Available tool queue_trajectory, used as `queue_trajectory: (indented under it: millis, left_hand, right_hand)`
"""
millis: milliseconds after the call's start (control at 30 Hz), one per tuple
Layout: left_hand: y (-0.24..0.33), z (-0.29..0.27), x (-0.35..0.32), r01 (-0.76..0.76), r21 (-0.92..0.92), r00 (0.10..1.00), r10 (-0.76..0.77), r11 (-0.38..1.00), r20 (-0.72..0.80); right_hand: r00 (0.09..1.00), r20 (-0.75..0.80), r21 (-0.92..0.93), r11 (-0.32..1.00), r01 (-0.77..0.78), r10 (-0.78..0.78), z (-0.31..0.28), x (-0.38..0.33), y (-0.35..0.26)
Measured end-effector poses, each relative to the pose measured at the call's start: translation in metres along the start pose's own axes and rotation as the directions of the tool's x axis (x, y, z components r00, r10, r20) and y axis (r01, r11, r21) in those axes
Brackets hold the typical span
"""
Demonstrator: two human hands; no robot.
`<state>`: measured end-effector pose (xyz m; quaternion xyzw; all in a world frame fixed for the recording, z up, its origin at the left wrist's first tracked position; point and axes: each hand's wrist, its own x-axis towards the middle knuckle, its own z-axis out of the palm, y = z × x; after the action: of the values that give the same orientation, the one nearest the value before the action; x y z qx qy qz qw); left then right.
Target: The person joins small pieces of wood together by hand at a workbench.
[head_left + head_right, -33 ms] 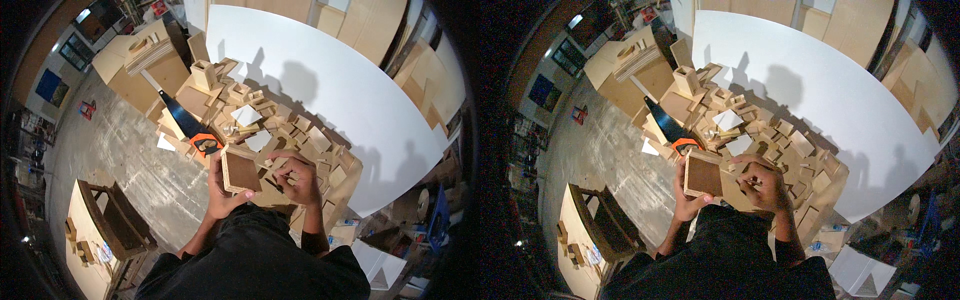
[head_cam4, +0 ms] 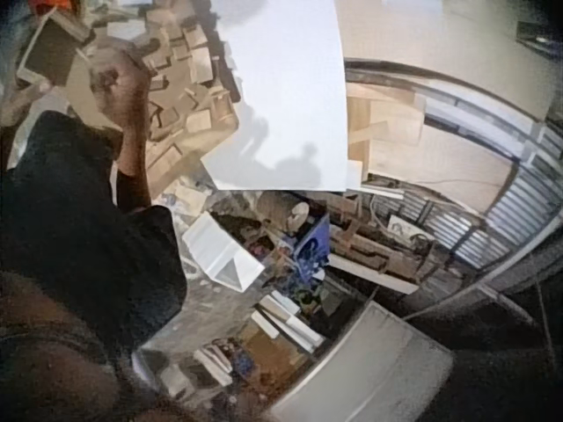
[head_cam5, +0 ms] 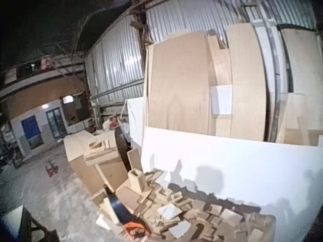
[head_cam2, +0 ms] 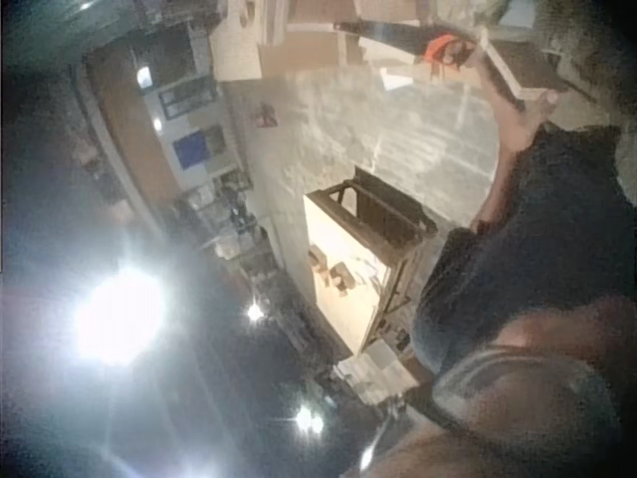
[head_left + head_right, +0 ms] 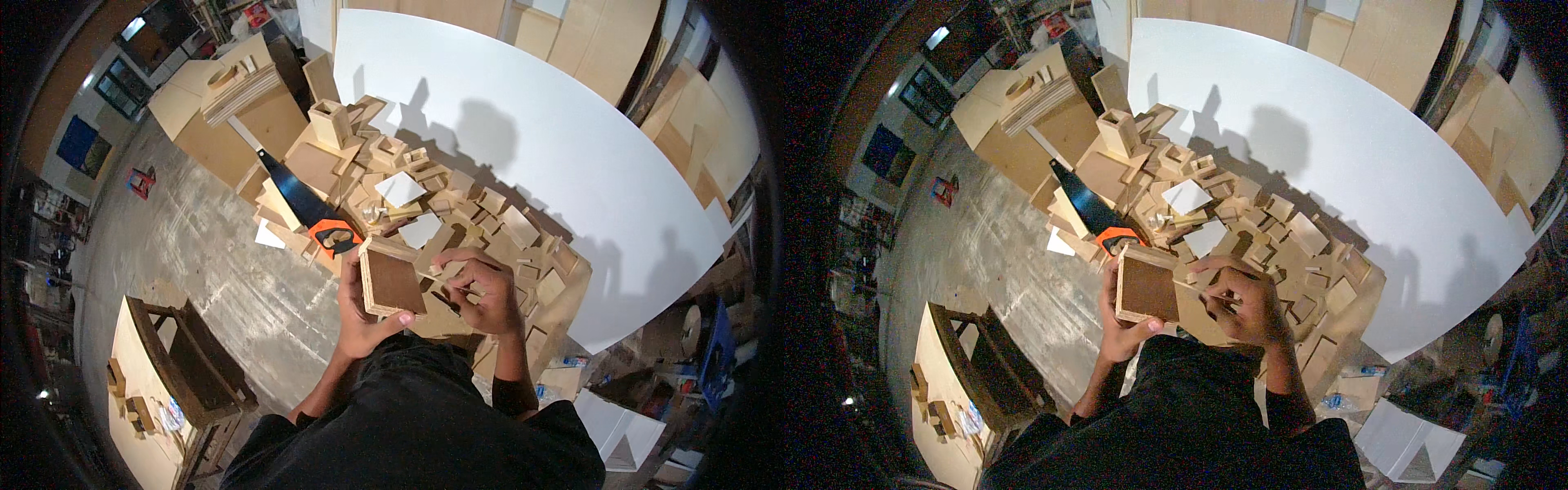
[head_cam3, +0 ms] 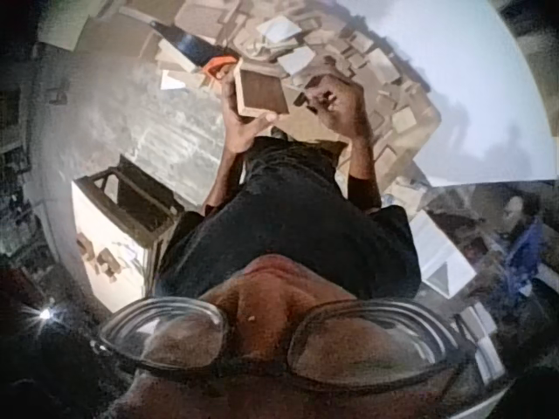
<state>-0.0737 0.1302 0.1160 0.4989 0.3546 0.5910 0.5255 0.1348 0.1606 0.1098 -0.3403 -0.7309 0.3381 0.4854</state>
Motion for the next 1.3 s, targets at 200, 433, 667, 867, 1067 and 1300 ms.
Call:
queue_trajectory:
  millis: [200, 433, 667, 867, 1067, 1300]
  left_hand:
    - [-0.01, 0.001, -0.001, 0.04, -0.027, 0.999, -0.04, 0.999, -0.014]
    - [-0.014, -0.002, 0.001, 0.014, -0.043, 1.0, -0.015, 0.999, -0.021]
    - [-0.014, 0.005, 0.004, 0.037, -0.054, 0.999, -0.037, 0.998, -0.012]
    - [-0.021, -0.002, 0.003, 0.024, -0.035, 0.999, -0.025, 0.999, -0.046]
    - [-0.016, -0.002, 0.004, 0.037, -0.035, 0.999, -0.037, 0.999, -0.013]
    - [-0.021, 0.0, 0.002, 0.019, -0.023, 0.999, -0.018, 1.0, 0.037]
  right_hand:
    - [0.998, -0.033, 0.045, 0.998, -0.052, 0.054, 0.002, -0.011, 0.003]
    - [0.995, -0.089, -0.113, 0.993, 0.043, -0.053, -0.005, -0.01, 0.006]
    - [0.988, -0.145, -0.1, 0.994, 0.039, -0.053, -0.006, -0.01, 0.002]
    - [0.981, -0.156, -0.193, 0.978, 0.083, -0.114, -0.009, -0.014, 0.013]
    - [0.964, -0.266, -0.226, 0.973, -0.047, -0.015, -0.013, -0.014, 0.015]
    - [0.958, -0.239, -0.175, 0.964, -0.201, 0.157, -0.022, -0.017, 0.011]
